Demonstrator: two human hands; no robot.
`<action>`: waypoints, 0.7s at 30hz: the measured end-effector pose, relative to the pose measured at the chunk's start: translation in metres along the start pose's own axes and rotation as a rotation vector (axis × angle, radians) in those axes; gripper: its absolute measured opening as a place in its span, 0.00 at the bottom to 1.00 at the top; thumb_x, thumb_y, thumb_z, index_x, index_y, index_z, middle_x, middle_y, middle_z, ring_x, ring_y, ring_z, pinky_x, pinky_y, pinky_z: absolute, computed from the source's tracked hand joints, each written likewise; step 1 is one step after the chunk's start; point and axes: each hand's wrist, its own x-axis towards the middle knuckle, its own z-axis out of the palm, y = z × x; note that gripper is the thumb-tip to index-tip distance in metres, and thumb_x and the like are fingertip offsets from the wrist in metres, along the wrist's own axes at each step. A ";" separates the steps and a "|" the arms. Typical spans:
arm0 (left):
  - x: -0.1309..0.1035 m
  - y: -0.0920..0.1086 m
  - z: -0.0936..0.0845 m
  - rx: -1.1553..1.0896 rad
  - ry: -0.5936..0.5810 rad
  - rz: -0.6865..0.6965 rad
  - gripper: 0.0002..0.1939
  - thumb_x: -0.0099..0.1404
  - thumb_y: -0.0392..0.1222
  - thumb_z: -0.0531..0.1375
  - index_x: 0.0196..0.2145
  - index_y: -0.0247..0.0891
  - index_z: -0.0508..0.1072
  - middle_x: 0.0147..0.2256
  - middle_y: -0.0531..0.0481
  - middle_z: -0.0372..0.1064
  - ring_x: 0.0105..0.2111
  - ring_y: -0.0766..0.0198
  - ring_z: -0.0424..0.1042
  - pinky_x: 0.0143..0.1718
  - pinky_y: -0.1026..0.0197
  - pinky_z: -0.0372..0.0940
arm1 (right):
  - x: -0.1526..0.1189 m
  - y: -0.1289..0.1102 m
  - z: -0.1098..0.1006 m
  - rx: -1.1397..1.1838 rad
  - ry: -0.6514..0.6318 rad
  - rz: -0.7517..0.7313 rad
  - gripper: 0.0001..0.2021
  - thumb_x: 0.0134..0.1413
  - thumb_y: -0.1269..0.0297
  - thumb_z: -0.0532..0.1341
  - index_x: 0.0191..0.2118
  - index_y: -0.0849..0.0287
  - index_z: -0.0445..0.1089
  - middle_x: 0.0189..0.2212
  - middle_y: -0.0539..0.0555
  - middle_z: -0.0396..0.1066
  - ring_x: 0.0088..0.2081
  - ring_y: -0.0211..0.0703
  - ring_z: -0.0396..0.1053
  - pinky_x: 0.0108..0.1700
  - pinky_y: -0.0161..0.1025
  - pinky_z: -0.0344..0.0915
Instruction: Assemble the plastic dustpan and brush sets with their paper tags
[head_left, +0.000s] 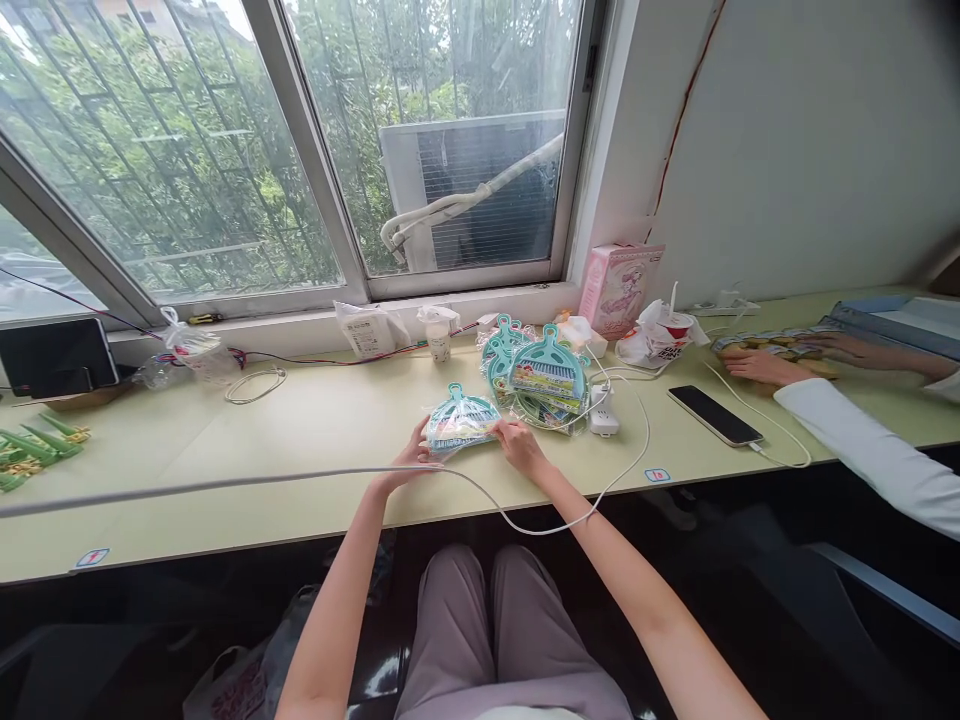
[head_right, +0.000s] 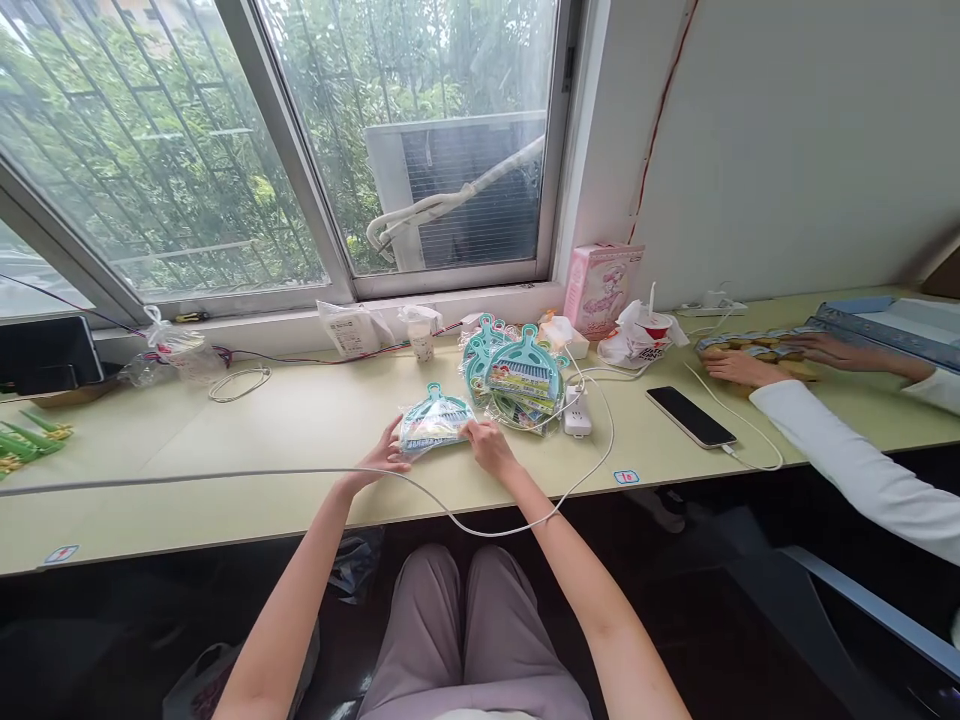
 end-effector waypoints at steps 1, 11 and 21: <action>-0.004 -0.001 0.000 0.092 -0.021 0.050 0.57 0.46 0.45 0.74 0.67 0.54 0.48 0.50 0.44 0.62 0.39 0.63 0.71 0.39 0.59 0.71 | 0.000 0.001 0.001 0.006 -0.014 0.024 0.11 0.65 0.74 0.48 0.40 0.58 0.67 0.36 0.54 0.77 0.37 0.44 0.74 0.49 0.44 0.64; 0.015 -0.020 0.032 0.186 0.466 0.127 0.19 0.60 0.56 0.60 0.37 0.40 0.81 0.41 0.42 0.70 0.45 0.53 0.70 0.45 0.55 0.68 | 0.007 0.000 -0.004 0.195 -0.062 0.219 0.10 0.61 0.72 0.56 0.44 0.54 0.72 0.30 0.49 0.78 0.33 0.43 0.75 0.39 0.38 0.65; 0.036 -0.018 0.032 -0.160 0.481 -0.159 0.42 0.49 0.41 0.69 0.60 0.32 0.62 0.36 0.45 0.75 0.38 0.55 0.76 0.42 0.55 0.70 | 0.009 0.013 0.004 0.088 0.145 0.346 0.12 0.52 0.63 0.66 0.43 0.57 0.73 0.50 0.61 0.67 0.49 0.53 0.69 0.52 0.49 0.66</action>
